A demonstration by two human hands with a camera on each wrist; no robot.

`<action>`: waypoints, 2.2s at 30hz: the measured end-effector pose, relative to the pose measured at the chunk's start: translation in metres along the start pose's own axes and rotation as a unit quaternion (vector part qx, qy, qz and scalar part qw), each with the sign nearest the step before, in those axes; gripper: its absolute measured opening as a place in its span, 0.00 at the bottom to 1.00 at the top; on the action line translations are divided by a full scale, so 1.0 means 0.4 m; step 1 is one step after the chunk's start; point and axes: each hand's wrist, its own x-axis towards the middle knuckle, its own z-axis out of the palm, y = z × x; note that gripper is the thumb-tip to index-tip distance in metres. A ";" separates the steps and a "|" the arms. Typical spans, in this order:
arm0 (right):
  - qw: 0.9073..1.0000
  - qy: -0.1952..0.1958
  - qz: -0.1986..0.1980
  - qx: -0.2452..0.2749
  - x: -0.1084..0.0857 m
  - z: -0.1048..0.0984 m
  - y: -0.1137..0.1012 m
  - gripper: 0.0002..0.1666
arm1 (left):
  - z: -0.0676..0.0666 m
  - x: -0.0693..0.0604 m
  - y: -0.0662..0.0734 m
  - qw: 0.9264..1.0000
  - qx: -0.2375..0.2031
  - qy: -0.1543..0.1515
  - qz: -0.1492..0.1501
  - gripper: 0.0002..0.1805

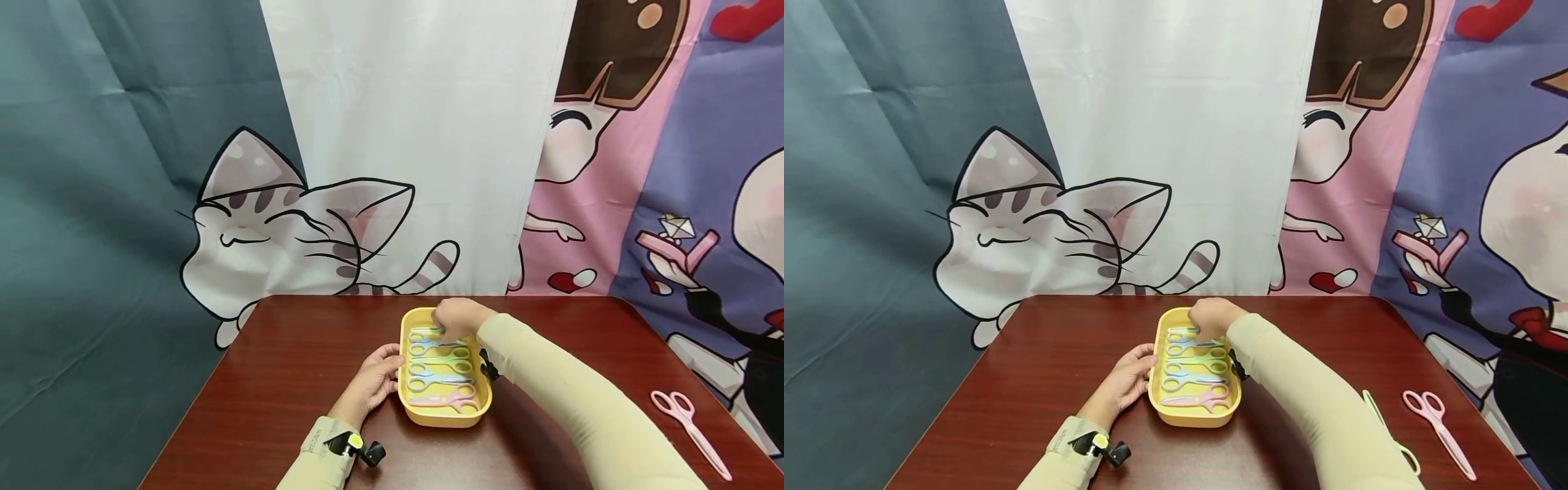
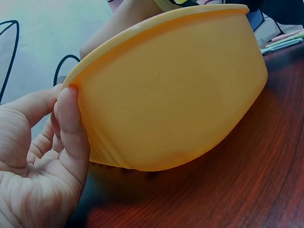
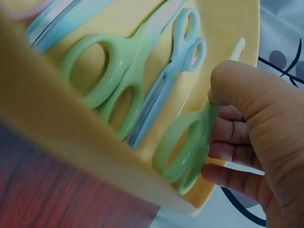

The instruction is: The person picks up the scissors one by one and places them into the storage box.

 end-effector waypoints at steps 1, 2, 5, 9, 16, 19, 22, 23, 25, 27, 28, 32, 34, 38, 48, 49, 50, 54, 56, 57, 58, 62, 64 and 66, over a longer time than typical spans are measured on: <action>1.000 -0.009 0.000 0.001 0.002 0.002 0.001 0.15 | 0.001 0.001 0.000 1.000 -0.001 0.001 -0.001 0.12; 1.000 -0.018 0.000 0.004 0.003 0.003 0.002 0.16 | 0.001 0.001 -0.001 1.000 0.000 0.002 -0.002 0.12; 0.999 -0.037 -0.009 0.007 0.013 0.011 0.007 0.19 | -0.001 0.003 -0.002 1.000 -0.002 0.004 -0.002 0.11; 0.998 -0.051 -0.021 -0.001 0.023 0.020 0.013 0.22 | -0.004 0.006 -0.005 1.000 -0.003 0.003 0.001 0.11; 0.999 -0.046 -0.019 0.001 0.026 0.048 0.014 0.21 | -0.001 0.006 -0.005 1.000 -0.002 0.000 0.003 0.12; 0.999 -0.037 -0.017 0.001 0.025 0.071 0.014 0.21 | 0.001 0.005 -0.006 1.000 -0.001 0.003 0.001 0.12; 0.999 -0.028 -0.015 0.004 0.025 0.084 0.013 0.22 | 0.002 0.005 -0.006 1.000 0.000 0.006 0.000 0.12; 1.000 -0.026 -0.015 0.001 0.025 0.087 0.014 0.22 | 0.002 0.005 -0.006 1.000 0.001 0.006 0.001 0.12; 1.000 -0.025 -0.010 -0.002 0.028 0.090 0.014 0.21 | 0.001 0.006 -0.006 1.000 0.002 0.004 0.003 0.12; 1.000 -0.027 -0.006 -0.003 0.031 0.091 0.014 0.21 | -0.001 0.007 -0.007 1.000 0.002 0.004 0.005 0.11; 1.000 -0.028 -0.003 -0.002 0.031 0.091 0.014 0.20 | -0.001 0.007 -0.007 1.000 0.001 0.004 0.005 0.11; 0.999 -0.038 0.007 0.009 0.027 0.085 0.011 0.19 | 0.000 0.007 -0.007 1.000 -0.007 0.006 0.000 0.11; 0.999 -0.042 0.010 0.010 0.023 0.080 0.010 0.19 | 0.001 0.007 -0.006 1.000 -0.008 0.005 -0.002 0.12; 0.999 -0.034 0.008 0.011 0.012 0.065 0.009 0.17 | -0.001 0.007 -0.006 1.000 -0.005 0.003 0.000 0.13; 0.995 0.097 0.003 0.021 -0.077 -0.038 0.046 0.17 | 0.000 0.005 -0.004 1.000 0.002 0.003 0.004 0.11; 0.994 0.102 0.015 0.023 -0.095 -0.048 0.051 0.17 | 0.000 0.005 -0.003 1.000 0.002 0.004 0.003 0.11; 0.994 0.108 0.025 0.023 -0.115 -0.056 0.058 0.17 | 0.000 0.005 -0.003 1.000 0.003 0.003 0.003 0.11; 0.989 0.119 0.078 0.037 -0.213 -0.062 0.092 0.16 | 0.000 0.003 -0.005 1.000 0.002 -0.002 0.002 0.11; 0.987 0.114 0.106 0.046 -0.268 -0.051 0.111 0.14 | -0.001 0.004 -0.006 1.000 0.001 -0.002 0.003 0.11; 0.986 0.108 0.119 0.051 -0.296 -0.044 0.119 0.14 | -0.001 0.004 -0.006 1.000 0.000 -0.002 0.003 0.11; 0.985 0.101 0.131 0.054 -0.323 -0.035 0.127 0.13 | -0.001 0.004 -0.006 1.000 0.000 -0.002 0.003 0.11; 0.979 0.064 0.177 0.084 -0.425 -0.010 0.137 0.12 | -0.003 0.004 -0.006 1.000 0.002 -0.005 0.001 0.12; 0.974 0.053 0.196 0.100 -0.469 0.002 0.134 0.12 | -0.004 0.005 -0.004 1.000 0.000 -0.008 -0.001 0.11; 0.970 0.042 0.214 0.112 -0.504 0.018 0.128 0.12 | -0.005 0.008 -0.002 1.000 -0.004 -0.010 -0.003 0.12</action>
